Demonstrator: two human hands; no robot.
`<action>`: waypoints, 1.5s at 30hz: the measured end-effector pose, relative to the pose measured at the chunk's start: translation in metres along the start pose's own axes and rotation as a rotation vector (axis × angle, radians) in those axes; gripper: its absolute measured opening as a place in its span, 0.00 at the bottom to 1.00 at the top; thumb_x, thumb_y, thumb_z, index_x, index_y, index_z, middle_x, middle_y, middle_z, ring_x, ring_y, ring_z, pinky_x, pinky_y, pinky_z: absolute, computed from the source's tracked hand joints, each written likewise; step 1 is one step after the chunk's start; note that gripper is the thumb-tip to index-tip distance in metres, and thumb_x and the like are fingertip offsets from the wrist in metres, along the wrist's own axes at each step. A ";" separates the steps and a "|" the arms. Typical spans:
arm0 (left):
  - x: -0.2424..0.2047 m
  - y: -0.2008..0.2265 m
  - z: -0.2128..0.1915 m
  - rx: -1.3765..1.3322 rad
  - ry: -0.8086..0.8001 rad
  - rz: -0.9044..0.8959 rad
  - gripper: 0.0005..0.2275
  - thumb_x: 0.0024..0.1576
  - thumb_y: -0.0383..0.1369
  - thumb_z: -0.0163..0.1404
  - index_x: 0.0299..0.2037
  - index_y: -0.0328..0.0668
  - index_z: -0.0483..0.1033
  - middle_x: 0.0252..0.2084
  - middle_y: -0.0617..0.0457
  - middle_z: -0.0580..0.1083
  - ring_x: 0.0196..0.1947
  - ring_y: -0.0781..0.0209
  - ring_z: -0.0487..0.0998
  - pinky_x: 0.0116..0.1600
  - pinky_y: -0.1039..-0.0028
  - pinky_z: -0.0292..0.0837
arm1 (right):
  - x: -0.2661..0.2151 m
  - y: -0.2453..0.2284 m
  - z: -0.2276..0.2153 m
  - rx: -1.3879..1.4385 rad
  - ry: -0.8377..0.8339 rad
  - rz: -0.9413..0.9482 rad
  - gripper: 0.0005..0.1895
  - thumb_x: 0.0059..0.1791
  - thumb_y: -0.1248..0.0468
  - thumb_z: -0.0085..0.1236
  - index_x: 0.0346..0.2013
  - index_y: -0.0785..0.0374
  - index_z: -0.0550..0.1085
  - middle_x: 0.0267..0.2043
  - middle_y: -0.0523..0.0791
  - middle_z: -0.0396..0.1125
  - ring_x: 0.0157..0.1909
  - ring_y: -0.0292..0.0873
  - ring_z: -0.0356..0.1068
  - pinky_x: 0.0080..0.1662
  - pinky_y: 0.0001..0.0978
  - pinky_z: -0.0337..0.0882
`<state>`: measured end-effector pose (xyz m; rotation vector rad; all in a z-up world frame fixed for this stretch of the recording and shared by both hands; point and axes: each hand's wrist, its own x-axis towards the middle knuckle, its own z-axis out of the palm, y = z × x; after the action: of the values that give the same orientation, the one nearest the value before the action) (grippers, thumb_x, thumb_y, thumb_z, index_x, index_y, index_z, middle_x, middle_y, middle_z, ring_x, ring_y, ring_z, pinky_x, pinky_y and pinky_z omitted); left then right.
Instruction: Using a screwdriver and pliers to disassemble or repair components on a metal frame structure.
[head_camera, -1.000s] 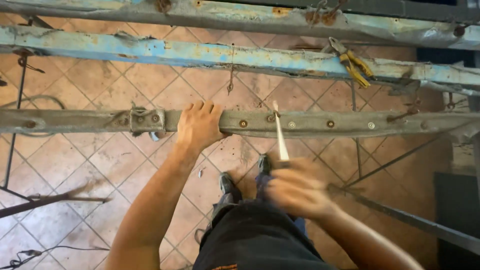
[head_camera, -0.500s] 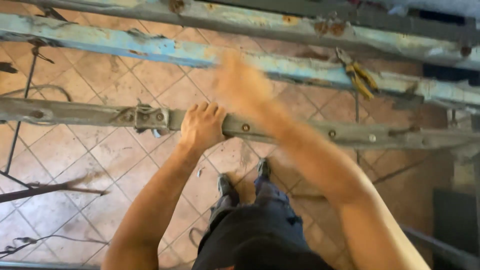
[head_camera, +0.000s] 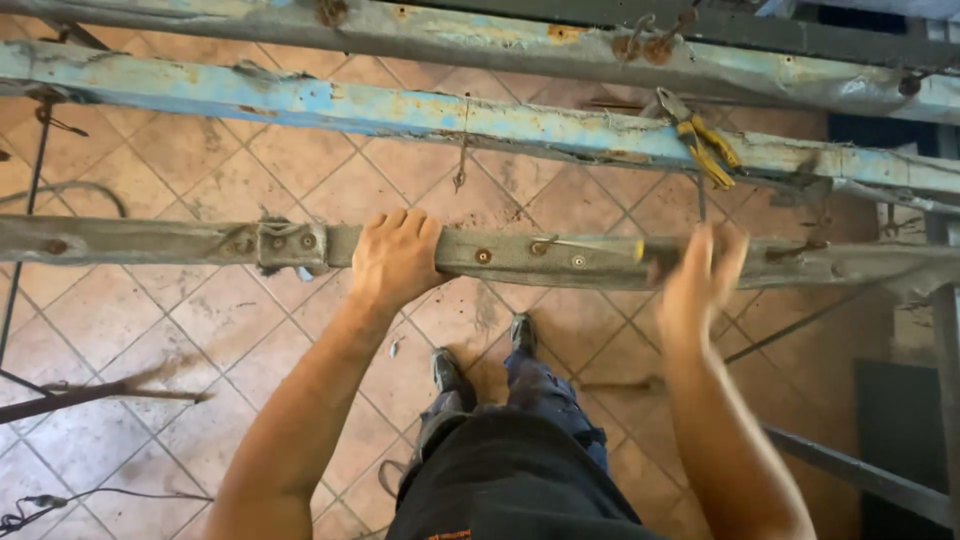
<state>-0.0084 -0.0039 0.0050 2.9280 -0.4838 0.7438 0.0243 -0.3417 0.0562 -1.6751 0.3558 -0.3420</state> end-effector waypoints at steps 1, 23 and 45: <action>-0.001 0.000 0.001 -0.008 0.022 -0.009 0.20 0.34 0.50 0.60 0.29 0.46 0.74 0.29 0.51 0.71 0.34 0.50 0.75 0.40 0.62 0.69 | 0.038 0.011 0.020 0.065 0.101 -0.026 0.19 0.60 0.55 0.57 0.57 0.57 0.59 0.51 0.52 0.60 0.43 0.46 0.69 0.44 0.42 0.74; -0.008 -0.007 0.014 -0.035 -0.149 -0.017 0.25 0.34 0.53 0.63 0.34 0.46 0.75 0.34 0.51 0.75 0.38 0.50 0.78 0.43 0.61 0.71 | -0.005 0.047 -0.042 -0.055 0.006 -0.090 0.08 0.61 0.63 0.50 0.41 0.58 0.62 0.18 0.50 0.60 0.11 0.41 0.60 0.15 0.32 0.63; -0.012 0.152 0.089 -2.313 0.129 -1.490 0.29 0.49 0.55 0.56 0.50 0.38 0.77 0.47 0.46 0.79 0.45 0.57 0.79 0.40 0.69 0.74 | 0.007 -0.111 0.205 -0.840 -1.069 -0.328 0.40 0.48 0.68 0.60 0.71 0.44 0.55 0.40 0.47 0.70 0.31 0.41 0.70 0.27 0.30 0.70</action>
<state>-0.0267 -0.1580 -0.0784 0.4564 0.5709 -0.1256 0.1209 -0.1469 0.1402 -2.4583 -0.6753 0.5692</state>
